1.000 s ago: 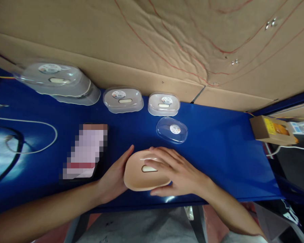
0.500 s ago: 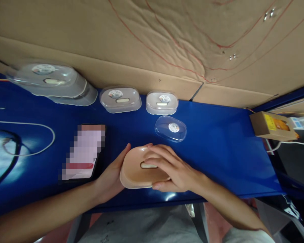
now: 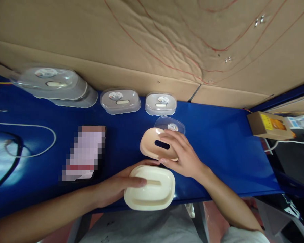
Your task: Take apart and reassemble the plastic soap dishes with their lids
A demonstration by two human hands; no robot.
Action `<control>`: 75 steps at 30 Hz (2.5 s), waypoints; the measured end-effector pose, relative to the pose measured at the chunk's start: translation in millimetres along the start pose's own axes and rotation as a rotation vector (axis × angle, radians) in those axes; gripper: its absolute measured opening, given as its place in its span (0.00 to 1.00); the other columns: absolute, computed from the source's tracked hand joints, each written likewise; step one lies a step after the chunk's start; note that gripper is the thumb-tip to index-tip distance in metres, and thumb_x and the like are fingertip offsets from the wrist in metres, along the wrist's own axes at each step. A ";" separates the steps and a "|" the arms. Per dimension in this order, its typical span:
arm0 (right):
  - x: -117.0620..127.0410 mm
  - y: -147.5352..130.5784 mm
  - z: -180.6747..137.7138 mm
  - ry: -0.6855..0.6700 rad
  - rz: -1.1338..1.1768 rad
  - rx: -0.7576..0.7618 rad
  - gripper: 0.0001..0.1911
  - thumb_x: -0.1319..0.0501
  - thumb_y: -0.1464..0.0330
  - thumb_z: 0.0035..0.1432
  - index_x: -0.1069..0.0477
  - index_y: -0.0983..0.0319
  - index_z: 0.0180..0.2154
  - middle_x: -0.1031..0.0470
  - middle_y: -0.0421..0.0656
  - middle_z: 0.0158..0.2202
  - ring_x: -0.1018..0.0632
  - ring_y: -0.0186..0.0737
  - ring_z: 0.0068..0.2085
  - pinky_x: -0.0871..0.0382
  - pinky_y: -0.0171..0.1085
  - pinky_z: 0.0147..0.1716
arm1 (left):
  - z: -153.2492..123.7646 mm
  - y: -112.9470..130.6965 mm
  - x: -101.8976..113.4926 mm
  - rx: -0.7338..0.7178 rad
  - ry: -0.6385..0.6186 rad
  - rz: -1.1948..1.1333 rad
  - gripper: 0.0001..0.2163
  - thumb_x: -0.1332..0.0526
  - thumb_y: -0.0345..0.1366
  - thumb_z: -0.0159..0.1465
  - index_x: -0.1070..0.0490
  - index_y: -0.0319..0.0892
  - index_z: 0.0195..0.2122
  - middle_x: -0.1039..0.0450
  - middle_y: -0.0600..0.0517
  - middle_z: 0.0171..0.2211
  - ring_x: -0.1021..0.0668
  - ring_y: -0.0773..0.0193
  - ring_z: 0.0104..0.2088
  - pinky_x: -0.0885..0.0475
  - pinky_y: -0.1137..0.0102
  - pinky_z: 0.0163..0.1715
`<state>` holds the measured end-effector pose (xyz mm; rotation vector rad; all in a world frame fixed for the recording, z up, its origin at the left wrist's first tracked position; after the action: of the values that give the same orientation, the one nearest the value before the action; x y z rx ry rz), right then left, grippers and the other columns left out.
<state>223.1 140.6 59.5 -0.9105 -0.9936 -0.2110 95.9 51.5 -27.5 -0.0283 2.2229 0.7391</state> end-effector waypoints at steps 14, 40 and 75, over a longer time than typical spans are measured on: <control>-26.5 3.9 0.1 -0.121 -0.267 -0.037 0.34 0.35 0.51 0.66 0.39 0.53 0.68 0.35 0.52 0.69 0.39 0.64 0.71 0.45 0.64 0.66 | 3.8 -2.4 0.8 -0.035 0.018 0.383 0.18 0.31 0.43 0.61 0.25 0.41 0.50 0.21 0.49 0.46 0.22 0.54 0.47 0.31 0.65 0.46; 2.1 -16.9 -0.7 0.085 -0.186 0.180 0.17 0.44 0.71 0.73 0.28 0.56 0.59 0.18 0.47 0.54 0.20 0.48 0.57 0.31 0.51 0.58 | -19.7 65.3 -8.6 -0.776 0.374 1.618 0.19 0.38 0.37 0.70 0.34 0.45 0.61 0.34 0.39 0.64 0.31 0.45 0.64 0.36 0.50 0.62; -5.5 -58.5 -19.2 0.146 -0.257 0.358 0.26 0.39 0.77 0.69 0.33 0.61 0.66 0.16 0.47 0.52 0.18 0.46 0.50 0.28 0.47 0.49 | -27.7 87.2 29.8 -0.812 0.451 1.159 0.51 0.24 0.41 0.58 0.58 0.56 0.74 0.41 0.42 0.69 0.30 0.43 0.67 0.33 0.44 0.66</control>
<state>200.6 88.3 83.8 -0.4346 -0.9718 -0.3009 35.1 115.8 10.2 0.8100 2.0210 2.4028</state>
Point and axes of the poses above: each hand's wrist, its own z-axis towards the middle knuckle, its own x-axis out of the back of the hand, y = z × x, the point moved 10 cm from there along z, towards the middle knuckle
